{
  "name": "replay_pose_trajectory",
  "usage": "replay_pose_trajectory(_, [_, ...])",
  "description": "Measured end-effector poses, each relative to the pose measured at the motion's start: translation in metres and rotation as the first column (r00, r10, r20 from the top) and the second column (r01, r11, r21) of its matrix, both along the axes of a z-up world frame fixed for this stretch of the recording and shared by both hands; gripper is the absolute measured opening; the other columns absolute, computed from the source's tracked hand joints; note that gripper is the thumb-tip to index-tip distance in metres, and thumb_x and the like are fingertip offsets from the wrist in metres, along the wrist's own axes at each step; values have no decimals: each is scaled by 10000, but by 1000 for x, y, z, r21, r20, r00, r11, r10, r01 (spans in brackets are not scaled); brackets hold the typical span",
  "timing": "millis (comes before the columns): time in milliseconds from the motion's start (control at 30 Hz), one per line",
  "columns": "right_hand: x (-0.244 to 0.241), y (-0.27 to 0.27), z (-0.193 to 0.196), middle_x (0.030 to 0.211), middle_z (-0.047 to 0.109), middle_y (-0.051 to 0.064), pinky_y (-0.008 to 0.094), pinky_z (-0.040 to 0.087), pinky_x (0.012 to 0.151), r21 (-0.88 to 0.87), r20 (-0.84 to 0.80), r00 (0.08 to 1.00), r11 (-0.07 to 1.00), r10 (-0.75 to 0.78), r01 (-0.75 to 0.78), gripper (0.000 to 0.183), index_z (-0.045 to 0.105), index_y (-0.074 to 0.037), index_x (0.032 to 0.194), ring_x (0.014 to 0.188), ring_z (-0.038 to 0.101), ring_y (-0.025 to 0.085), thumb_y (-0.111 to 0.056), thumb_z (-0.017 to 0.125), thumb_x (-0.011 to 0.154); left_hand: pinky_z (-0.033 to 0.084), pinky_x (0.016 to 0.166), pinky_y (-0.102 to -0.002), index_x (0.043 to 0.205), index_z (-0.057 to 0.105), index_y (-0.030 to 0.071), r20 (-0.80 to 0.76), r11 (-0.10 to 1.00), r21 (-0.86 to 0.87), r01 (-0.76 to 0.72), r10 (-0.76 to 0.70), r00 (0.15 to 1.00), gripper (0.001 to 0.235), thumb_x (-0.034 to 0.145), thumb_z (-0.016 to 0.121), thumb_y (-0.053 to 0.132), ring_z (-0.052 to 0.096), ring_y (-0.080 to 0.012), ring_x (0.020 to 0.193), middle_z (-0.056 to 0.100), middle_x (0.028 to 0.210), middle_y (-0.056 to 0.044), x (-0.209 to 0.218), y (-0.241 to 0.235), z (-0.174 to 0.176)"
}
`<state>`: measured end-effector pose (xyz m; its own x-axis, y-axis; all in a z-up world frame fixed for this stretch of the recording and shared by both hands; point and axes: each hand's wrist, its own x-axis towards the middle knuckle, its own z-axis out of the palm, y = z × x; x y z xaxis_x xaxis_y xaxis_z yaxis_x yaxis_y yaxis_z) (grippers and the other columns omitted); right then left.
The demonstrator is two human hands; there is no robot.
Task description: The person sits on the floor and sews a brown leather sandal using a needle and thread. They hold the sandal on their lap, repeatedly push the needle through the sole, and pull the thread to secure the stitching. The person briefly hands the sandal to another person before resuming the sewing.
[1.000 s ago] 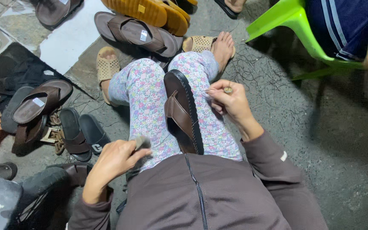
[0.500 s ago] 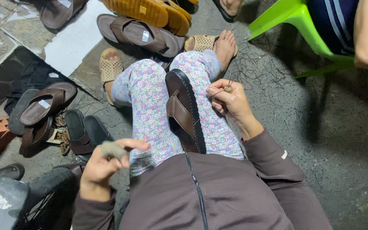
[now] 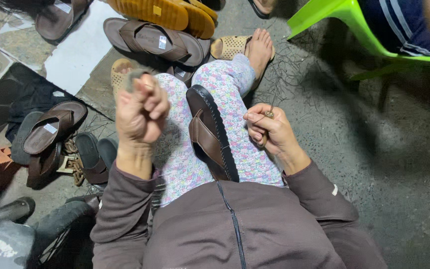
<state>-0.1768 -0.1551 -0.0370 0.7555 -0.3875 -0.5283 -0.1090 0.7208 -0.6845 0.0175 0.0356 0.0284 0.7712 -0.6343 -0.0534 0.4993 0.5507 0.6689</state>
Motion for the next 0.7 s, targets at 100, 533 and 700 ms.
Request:
replay_pose_trajectory(100, [-1, 3, 5, 414, 278, 20, 225, 376, 266, 35, 3, 1000, 999, 1, -1, 69, 617, 86, 845, 325, 428, 139, 24, 632, 819, 332, 359, -182, 797, 505, 84, -12, 997, 40, -72, 72, 997, 239, 991, 495, 222, 346, -72, 400, 290, 511, 20, 6, 8, -19])
replay_pose_trajectory(533, [1, 11, 9, 391, 277, 34, 209, 311, 257, -28, 24, 999, 999, 42, -41, 43, 612, 90, 813, 310, 359, 106, 52, 633, 804, 180, 335, -113, 784, 543, 30, 26, 961, 210, -181, 179, 983, 228, 952, 590, 177, 197, 10, 406, 208, 502, 59, 29, -9, -55])
replay_pose_trajectory(700, [4, 17, 20, 379, 301, 30, 195, 307, 257, -74, 20, 998, 995, 62, -61, 55, 621, 90, 813, 308, 353, 89, 42, 645, 800, 180, 331, -128, 787, 543, 24, 21, 969, 173, -176, 175, 984, 243, 949, 604, 194, 190, 1, 406, 190, 511, 59, 36, -7, -60])
